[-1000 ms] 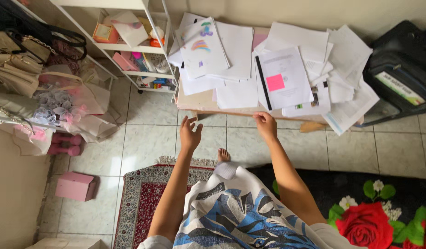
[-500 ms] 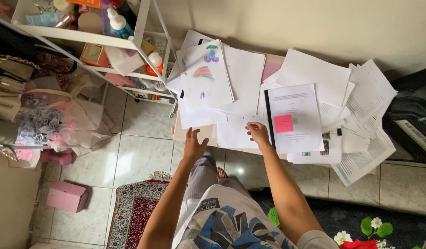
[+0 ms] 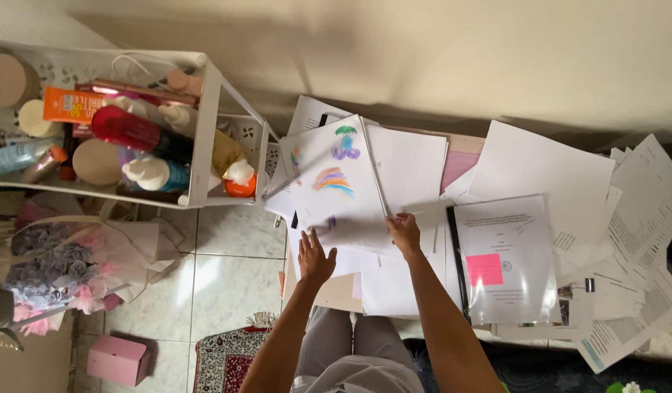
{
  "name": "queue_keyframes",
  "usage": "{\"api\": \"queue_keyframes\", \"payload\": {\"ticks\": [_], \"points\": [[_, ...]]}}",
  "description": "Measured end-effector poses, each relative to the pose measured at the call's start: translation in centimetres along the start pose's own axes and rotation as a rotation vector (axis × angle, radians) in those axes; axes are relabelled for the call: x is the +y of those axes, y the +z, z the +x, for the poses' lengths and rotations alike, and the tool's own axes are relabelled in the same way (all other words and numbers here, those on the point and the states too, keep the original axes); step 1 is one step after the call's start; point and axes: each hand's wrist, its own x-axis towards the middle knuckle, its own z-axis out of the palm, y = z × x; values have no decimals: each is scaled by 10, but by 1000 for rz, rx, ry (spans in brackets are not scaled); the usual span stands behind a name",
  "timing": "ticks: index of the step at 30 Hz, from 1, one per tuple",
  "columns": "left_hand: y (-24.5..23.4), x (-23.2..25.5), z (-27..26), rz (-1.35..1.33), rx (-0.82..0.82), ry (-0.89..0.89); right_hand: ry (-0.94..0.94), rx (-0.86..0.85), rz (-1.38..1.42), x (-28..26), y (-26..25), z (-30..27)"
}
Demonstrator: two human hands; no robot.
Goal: The person sorts through a stack of papers on a wooden table by hand, leafing through them one by one, and then places a document into a drawer of a plastic cabinet.
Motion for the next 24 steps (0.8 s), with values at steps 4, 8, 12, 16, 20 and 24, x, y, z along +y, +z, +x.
{"api": "queue_keyframes", "payload": {"ticks": [4, 8, 12, 16, 20, 24], "points": [[11, 6, 13, 17, -28, -24, -241, 0, -215, -8, 7, 14], [12, 9, 12, -23, -33, -56, -216, -159, -443, -25, 8, 8], [8, 6, 12, -75, 52, -18, -444, -113, -251, -37, 13, -7], [9, 13, 11, -197, 141, -26, -233, -153, -26, -71, 2, -42], [7, 46, -8, -341, 244, 54, -588, 37, -123, -100, -41, -68], [-1, 107, -42, -551, 194, 137, -868, 216, -277, -125, -118, -97]]}}
